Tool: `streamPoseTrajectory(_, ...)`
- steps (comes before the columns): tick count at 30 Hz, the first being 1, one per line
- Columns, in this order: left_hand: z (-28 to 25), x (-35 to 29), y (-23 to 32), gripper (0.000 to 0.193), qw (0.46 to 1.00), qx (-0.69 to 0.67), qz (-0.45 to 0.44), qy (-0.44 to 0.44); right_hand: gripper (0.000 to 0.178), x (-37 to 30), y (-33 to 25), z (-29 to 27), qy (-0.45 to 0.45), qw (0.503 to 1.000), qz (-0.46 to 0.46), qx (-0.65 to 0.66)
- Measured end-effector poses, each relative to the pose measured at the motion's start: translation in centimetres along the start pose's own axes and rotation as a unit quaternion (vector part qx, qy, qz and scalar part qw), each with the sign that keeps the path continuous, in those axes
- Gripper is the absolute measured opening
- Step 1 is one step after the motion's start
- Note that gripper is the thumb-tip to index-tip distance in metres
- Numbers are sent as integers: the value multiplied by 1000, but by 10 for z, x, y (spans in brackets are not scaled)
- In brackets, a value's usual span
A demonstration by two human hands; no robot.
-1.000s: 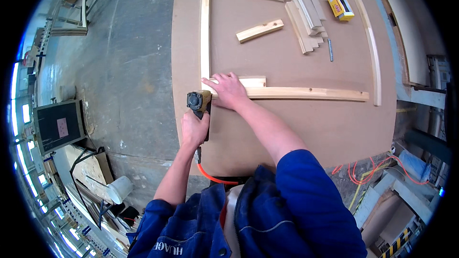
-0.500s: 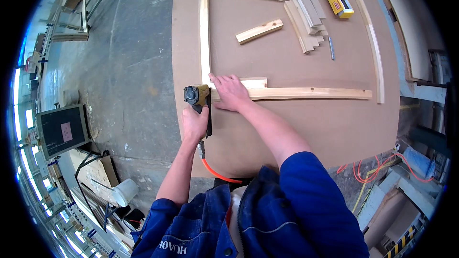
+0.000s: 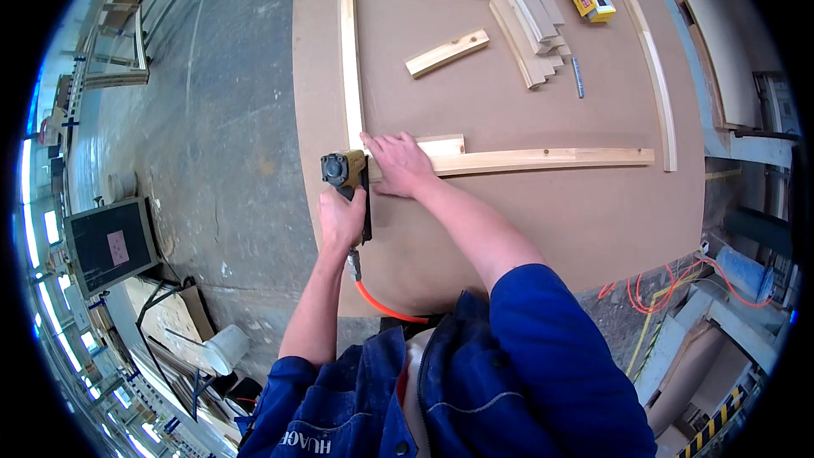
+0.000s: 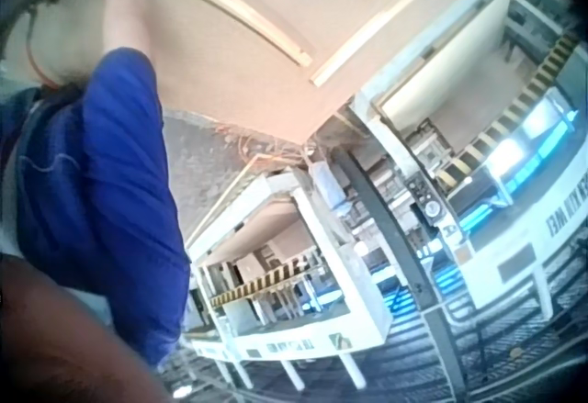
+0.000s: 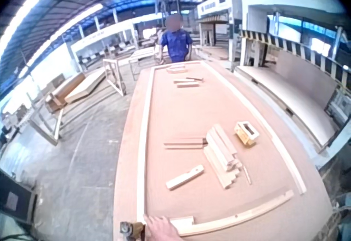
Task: The person assembles a rectangular wooden frame on a large workbench using a pneumatic nail gun. They position wooden planks to form the frame's perimeter and secure the joints by driving nails into the wood. The person repeatedly picks up planks, aligns them, and fastens them to build the structure.
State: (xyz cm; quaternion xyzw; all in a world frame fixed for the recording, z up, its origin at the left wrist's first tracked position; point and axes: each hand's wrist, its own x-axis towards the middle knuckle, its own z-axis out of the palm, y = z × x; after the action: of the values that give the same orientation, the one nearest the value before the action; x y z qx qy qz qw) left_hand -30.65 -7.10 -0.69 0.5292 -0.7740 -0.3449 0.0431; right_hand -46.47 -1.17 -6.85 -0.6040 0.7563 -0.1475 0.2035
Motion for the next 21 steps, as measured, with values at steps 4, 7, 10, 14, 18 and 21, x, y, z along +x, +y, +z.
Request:
streamPoseTrajectory(4, 0, -4, 3, 29, 1000, 1, -20, -11, 105, 0, 1, -2, -2, 1000, -7, 5)
streamPoseTrajectory(7, -1, -10, 6, 29, 1000, -21, -3, 8, 105, 0, 1, -2, -2, 1000, -8, 5)
streamPoseTrajectory(10, -2, -11, 6, 30, 1000, -5, 6, 1, 105, 1, 1, -2, -7, 1000, -6, 11)
streamPoseTrajectory(14, 1, -11, -2, 31, 1000, -14, -12, 15, 104, 2, 1, -3, -3, 1000, -5, 10)
streamPoseTrajectory(18, -19, -11, -10, 29, 990, -108, -86, 31, 105, 2, 2, 2, -17, 1000, 1, 0)
streamPoseTrajectory(21, -62, -3, -6, 16, 949, -298, -91, 52, 100, 1, 6, 9, 10, 999, -24, 33)
